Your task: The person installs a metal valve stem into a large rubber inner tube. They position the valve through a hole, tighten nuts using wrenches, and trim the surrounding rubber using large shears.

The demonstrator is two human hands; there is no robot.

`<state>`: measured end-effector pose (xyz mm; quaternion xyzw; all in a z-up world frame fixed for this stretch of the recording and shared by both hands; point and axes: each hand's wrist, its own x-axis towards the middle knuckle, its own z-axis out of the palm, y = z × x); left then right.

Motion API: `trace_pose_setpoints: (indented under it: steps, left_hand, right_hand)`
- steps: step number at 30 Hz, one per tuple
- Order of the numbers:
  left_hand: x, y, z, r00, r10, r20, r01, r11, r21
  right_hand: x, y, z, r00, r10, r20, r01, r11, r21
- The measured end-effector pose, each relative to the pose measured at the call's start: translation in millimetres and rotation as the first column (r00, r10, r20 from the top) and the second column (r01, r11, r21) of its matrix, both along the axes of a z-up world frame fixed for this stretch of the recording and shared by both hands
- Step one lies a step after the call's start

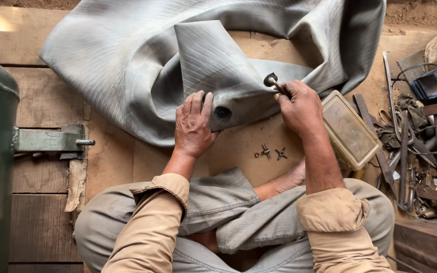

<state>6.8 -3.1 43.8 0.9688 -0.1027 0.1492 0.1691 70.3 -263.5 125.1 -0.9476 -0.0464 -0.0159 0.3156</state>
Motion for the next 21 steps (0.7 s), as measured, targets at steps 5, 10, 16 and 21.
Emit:
trace_pose_setpoints:
  steps: [5, 10, 16, 21]
  left_hand:
    - [6.0, -1.5, 17.4, 0.983, -0.009, -0.184, 0.004, 1.0, -0.03]
    - [10.8, -6.4, 16.4, 0.986, -0.012, -0.165, 0.011, 1.0, -0.011]
    - [10.3, -3.4, 5.5, 1.0, 0.016, -0.011, -0.016, 1.0, -0.011]
    - [13.5, -4.2, 2.5, 0.998, 0.0, 0.07, 0.009, 0.991, -0.13]
  right_hand:
    - [2.4, -2.8, -4.3, 0.997, 0.071, -0.025, -0.073, 0.992, -0.101]
    - [2.8, -3.7, -4.6, 0.984, 0.163, 0.067, -0.156, 0.983, -0.101]
    - [0.6, 7.7, 3.2, 0.994, 0.09, -0.058, -0.094, 0.994, -0.06]
    - [-1.4, 6.7, 9.0, 0.992, 0.114, -0.05, -0.116, 0.993, -0.036]
